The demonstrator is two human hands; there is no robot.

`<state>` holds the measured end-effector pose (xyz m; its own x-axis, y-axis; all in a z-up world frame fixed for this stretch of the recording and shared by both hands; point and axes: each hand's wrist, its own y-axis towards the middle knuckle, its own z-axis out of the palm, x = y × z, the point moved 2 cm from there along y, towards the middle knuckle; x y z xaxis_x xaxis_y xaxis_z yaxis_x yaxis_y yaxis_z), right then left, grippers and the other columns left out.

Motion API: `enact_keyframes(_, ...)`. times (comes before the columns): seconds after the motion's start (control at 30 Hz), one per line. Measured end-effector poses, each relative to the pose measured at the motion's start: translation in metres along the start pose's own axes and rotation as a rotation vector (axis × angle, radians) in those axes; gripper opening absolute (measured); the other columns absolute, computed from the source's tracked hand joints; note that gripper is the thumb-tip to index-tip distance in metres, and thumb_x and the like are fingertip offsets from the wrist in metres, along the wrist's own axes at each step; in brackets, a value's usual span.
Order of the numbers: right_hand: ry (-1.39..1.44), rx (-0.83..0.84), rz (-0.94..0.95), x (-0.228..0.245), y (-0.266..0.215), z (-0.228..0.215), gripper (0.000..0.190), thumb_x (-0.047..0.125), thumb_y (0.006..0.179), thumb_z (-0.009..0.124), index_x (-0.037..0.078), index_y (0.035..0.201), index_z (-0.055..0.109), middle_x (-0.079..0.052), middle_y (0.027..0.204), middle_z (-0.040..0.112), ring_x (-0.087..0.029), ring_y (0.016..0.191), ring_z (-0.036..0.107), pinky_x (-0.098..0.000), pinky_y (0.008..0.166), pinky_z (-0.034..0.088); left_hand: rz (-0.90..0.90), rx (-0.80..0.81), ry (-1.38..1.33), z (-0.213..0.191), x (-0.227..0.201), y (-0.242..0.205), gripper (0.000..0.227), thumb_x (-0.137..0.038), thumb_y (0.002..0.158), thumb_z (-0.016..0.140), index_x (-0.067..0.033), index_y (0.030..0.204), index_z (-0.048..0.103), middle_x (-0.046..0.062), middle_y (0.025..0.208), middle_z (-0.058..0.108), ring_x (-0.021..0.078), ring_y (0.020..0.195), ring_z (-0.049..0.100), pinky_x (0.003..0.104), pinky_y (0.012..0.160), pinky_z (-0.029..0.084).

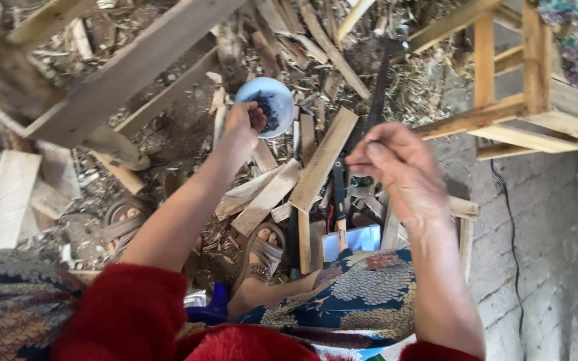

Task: The person sits on the ground among wooden stool frames and scrap wood, picks nails from a small bowl, positions a wooden board against a stool frame, and hammers nails to fasten the board in place.

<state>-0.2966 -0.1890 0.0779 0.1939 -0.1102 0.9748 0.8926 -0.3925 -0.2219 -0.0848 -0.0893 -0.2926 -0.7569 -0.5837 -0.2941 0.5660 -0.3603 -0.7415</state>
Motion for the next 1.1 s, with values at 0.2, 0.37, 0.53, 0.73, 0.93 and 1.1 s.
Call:
enact_keyframes(0.2,0.208,0.124,0.155,0.005,-0.004,0.006,0.006,0.006,0.092,0.057,0.006,0.098,0.057,-0.016,0.097,0.066,-0.025,0.090,0.067,-0.0373,0.077,0.055,-0.049,0.039,0.245,0.043,-0.010,-0.007,0.043,-0.042,0.090,0.040,-0.0068,0.099,0.063,0.006,0.085,0.063,0.0193,0.078,0.056,0.044,0.069,0.039)
enact_keyframes(0.37,0.302,0.119,0.176,0.009,-0.003,0.006,0.007,0.007,0.089,0.058,0.009,0.096,0.059,-0.014,0.113,0.064,-0.024,0.098,0.065,-0.0375,0.077,0.055,-0.069,-0.027,0.421,0.056,-0.021,-0.062,0.054,-0.053,0.085,0.041,-0.0138,0.121,0.049,0.009,0.110,0.061,0.0248,0.103,0.057,0.049,0.091,0.042)
enact_keyframes(0.53,0.281,0.133,0.181,0.008,0.002,0.006,0.005,0.008,0.090,0.058,0.009,0.094,0.059,-0.013,0.108,0.066,-0.024,0.094,0.066,-0.0371,0.077,0.055,0.041,-0.004,0.491,0.034,-0.001,-0.060,0.045,-0.041,0.084,0.055,-0.0097,0.116,0.055,0.008,0.116,0.064,0.0195,0.108,0.056,0.041,0.099,0.033)
enact_keyframes(0.73,0.265,0.167,0.119,-0.004,0.005,0.016,0.008,0.007,0.093,0.059,0.011,0.101,0.058,-0.008,0.085,0.064,-0.019,0.076,0.064,-0.0320,0.069,0.052,-0.035,0.085,0.532,0.051,0.010,-0.141,0.029,-0.024,0.084,0.057,-0.0087,0.109,0.058,0.007,0.109,0.060,0.0196,0.090,0.055,0.037,0.082,0.040)
enact_keyframes(0.93,0.189,0.134,0.010,-0.005,0.018,0.039,0.011,0.006,0.094,0.060,0.002,0.104,0.061,-0.009,0.089,0.064,-0.017,0.081,0.064,-0.0320,0.078,0.055,0.300,0.579,0.548,0.085,-0.021,-0.246,0.028,-0.027,0.088,0.055,-0.0080,0.108,0.061,0.003,0.096,0.067,0.0139,0.088,0.059,0.029,0.081,0.045)
enact_keyframes(1.1,0.291,0.145,-0.019,0.003,0.027,0.066,0.020,0.003,0.086,0.060,-0.002,0.106,0.061,-0.011,0.094,0.067,-0.018,0.086,0.067,-0.0339,0.084,0.057,0.592,0.641,0.551,0.087,-0.060,-0.291,0.018,-0.012,0.093,0.055,-0.0032,0.107,0.061,0.005,0.093,0.065,0.0127,0.089,0.060,0.025,0.081,0.048)
